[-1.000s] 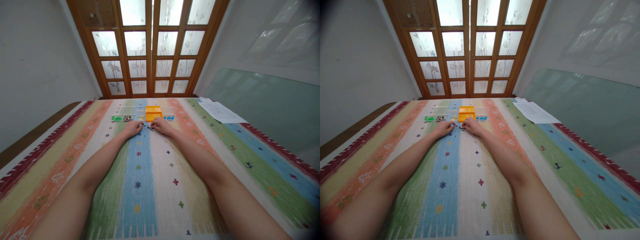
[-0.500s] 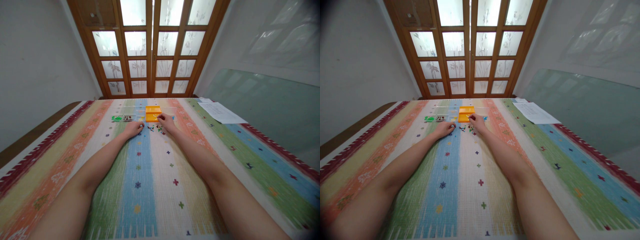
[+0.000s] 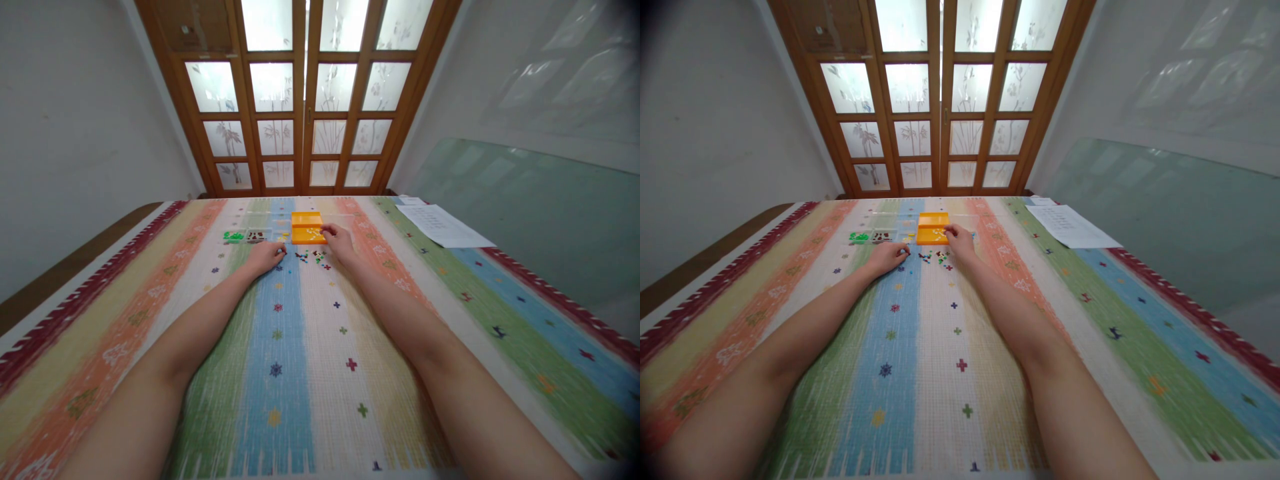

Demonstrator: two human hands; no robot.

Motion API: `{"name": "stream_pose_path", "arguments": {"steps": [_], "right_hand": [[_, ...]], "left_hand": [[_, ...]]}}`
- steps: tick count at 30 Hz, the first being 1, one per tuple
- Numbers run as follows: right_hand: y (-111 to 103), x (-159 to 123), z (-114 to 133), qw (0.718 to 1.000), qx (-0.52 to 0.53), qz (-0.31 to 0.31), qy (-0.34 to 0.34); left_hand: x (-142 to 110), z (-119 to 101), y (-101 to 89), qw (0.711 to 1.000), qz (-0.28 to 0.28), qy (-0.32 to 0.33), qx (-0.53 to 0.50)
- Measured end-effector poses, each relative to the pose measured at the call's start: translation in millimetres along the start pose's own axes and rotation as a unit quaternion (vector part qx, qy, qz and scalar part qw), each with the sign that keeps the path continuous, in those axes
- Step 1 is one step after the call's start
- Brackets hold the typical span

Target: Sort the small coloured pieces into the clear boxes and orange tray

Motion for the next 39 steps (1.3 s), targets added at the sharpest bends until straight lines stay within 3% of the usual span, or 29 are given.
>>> {"name": "stream_pose_path", "arguments": {"steps": [12, 18, 23, 27, 32, 39], "right_hand": [[2.8, -2.8, -4.6, 1.000, 0.019, 0.013, -0.017], [4.3, -5.5, -0.3, 0.999, 0.005, 0.028, -0.021], [5.8, -8.0, 1.3, 0.999, 0.005, 0.033, -0.029], [5.6, -11.6, 3.5, 0.997, -0.038, 0.062, -0.034], [4.3, -14.0, 6.8, 0.981, -0.120, 0.123, -0.086], [-2.7, -10.4, 14.4, 0.941, -0.243, 0.183, -0.147]], "left_hand": [[1.5, 0.8, 5.4, 1.000, -0.004, -0.009, -0.013], [3.3, 7.3, -2.9, 0.996, -0.041, -0.079, -0.002], [5.8, 31.0, -11.5, 0.983, -0.103, -0.151, -0.014], [7.0, 56.8, -14.5, 0.967, -0.148, -0.208, -0.020], [7.9, 81.1, -10.7, 0.950, -0.163, -0.265, -0.014], [8.9, 81.8, -5.2, 0.949, -0.172, -0.263, -0.007]]}}
Point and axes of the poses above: each hand's wrist, its own x-axis towards the middle knuckle, its own y-axis out of the palm, z = x × y, the point moved 1 cm from there along x, towards the middle knuckle, and after that the axes turned 9 degrees about -z, right-handed, at the moved point
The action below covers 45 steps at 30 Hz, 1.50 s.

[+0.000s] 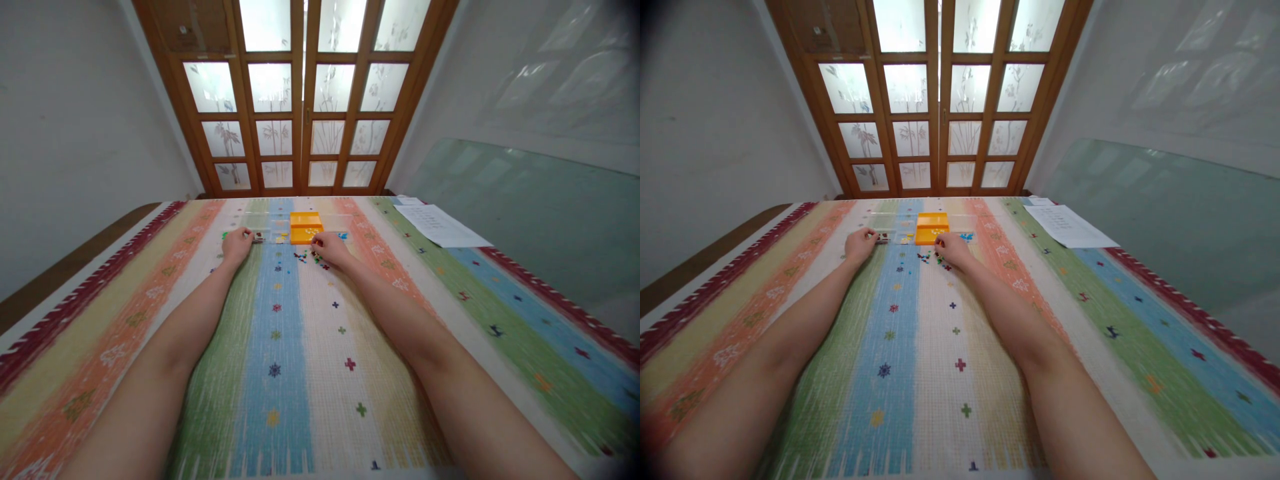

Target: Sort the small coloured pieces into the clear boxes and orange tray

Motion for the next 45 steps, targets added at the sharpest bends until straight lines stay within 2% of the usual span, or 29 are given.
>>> {"name": "stream_pose_path", "arguments": {"steps": [9, 20, 22, 26, 31, 37, 41, 45], "right_hand": [[-8.2, -4.6, 13.9, 0.994, -0.065, 0.072, -0.042], [0.1, -5.3, 12.2, 0.994, -0.021, 0.047, -0.098], [0.2, -5.4, 12.4, 0.997, -0.005, 0.029, -0.075], [0.7, -4.3, 7.6, 0.997, 0.067, -0.032, 0.019], [2.9, 0.1, -5.0, 0.976, 0.170, -0.113, 0.075], [5.9, 6.5, -16.6, 0.952, 0.217, -0.162, 0.140], [6.7, 7.7, -17.8, 0.947, 0.231, -0.170, 0.143], [4.8, 4.3, -10.9, 0.967, 0.198, -0.127, 0.094]], "left_hand": [[-7.1, -10.1, -3.9, 0.999, 0.013, 0.030, 0.005], [-13.7, -24.4, -12.4, 0.998, 0.042, 0.043, 0.008], [-15.1, -26.6, -12.3, 0.998, 0.049, 0.050, 0.007], [-18.6, -30.4, -10.2, 0.996, 0.060, 0.069, 0.001], [-22.4, -34.0, -8.5, 0.993, 0.072, 0.096, -0.008], [-30.6, -44.1, -8.0, 0.987, 0.089, 0.131, 0.006], [-40.6, -57.6, -8.0, 0.976, 0.126, 0.178, 0.007], [-50.1, -69.3, -7.6, 0.962, 0.157, 0.224, 0.001]]}}
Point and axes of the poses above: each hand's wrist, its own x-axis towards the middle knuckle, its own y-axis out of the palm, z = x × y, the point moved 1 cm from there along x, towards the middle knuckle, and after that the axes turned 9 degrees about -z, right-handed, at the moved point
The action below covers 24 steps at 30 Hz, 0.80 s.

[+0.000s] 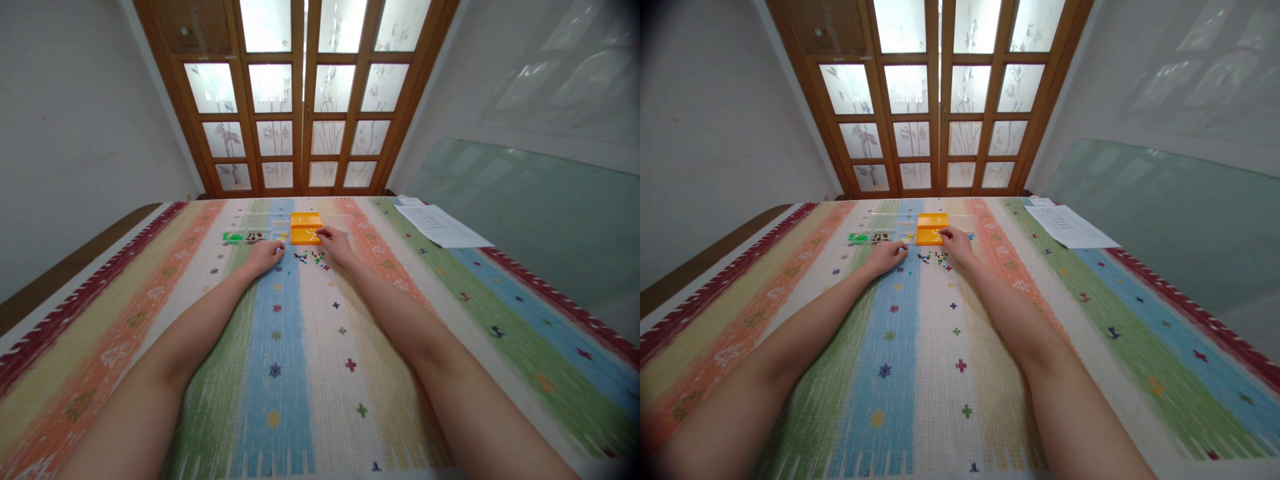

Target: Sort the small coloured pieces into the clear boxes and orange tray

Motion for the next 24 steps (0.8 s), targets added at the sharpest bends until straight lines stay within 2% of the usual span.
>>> {"name": "stream_pose_path", "arguments": {"steps": [5, 9, 13, 20, 24], "right_hand": [[2.4, -8.9, 16.2, 0.979, -0.119, 0.113, -0.119], [5.2, -15.1, 26.8, 0.955, -0.185, 0.158, -0.170], [5.7, -19.0, 30.9, 0.947, -0.212, 0.167, -0.173], [5.4, -20.8, 32.2, 0.946, -0.231, 0.147, -0.173], [5.7, -21.7, 35.2, 0.948, -0.210, 0.145, -0.188]], "left_hand": [[-1.7, -6.0, 1.6, 0.999, 0.003, 0.038, 0.004], [-2.0, -7.1, 0.6, 0.999, 0.005, 0.035, 0.007], [-2.5, -9.3, 0.2, 1.000, 0.013, 0.023, 0.007], [-3.1, -9.9, 0.3, 0.999, 0.015, 0.039, -0.002], [-3.2, -9.2, 0.6, 0.999, 0.019, 0.037, 0.000]]}}
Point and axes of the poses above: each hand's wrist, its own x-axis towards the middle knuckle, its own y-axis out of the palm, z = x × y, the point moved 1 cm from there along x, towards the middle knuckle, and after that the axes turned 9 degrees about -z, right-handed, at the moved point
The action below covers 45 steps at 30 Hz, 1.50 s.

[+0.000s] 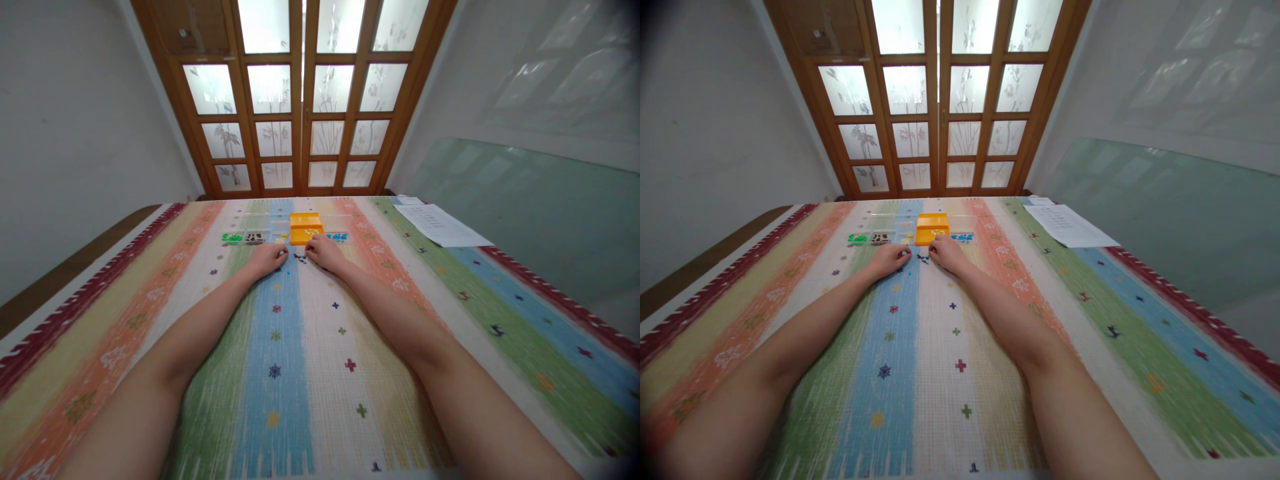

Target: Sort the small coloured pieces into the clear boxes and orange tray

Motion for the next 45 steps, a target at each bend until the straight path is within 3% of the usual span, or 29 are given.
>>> {"name": "stream_pose_path", "arguments": {"steps": [10, 17, 30, 37, 41, 45], "right_hand": [[7.2, -4.0, 19.0, 0.991, 0.092, 0.035, -0.091], [3.9, -0.1, 5.5, 0.996, 0.083, -0.020, -0.014], [6.5, 0.8, 0.1, 0.997, 0.070, -0.019, 0.004], [2.2, -1.6, 6.7, 0.997, 0.073, 0.003, -0.005], [0.4, -2.4, 10.2, 0.998, 0.065, 0.019, -0.018], [-1.9, -3.9, 14.7, 0.997, 0.053, 0.028, -0.043]], "left_hand": [[-0.4, -0.3, 0.7, 0.999, 0.012, 0.040, -0.030], [-2.3, -4.3, 2.8, 0.993, 0.034, 0.088, -0.077], [-1.1, -11.3, 7.6, 0.995, 0.017, 0.080, -0.054], [9.3, 33.9, -6.2, 0.994, -0.086, -0.065, -0.030], [11.7, 70.7, -13.5, 0.972, -0.161, -0.170, -0.024], [8.9, 98.6, -17.4, 0.949, -0.199, -0.244, -0.022]]}}
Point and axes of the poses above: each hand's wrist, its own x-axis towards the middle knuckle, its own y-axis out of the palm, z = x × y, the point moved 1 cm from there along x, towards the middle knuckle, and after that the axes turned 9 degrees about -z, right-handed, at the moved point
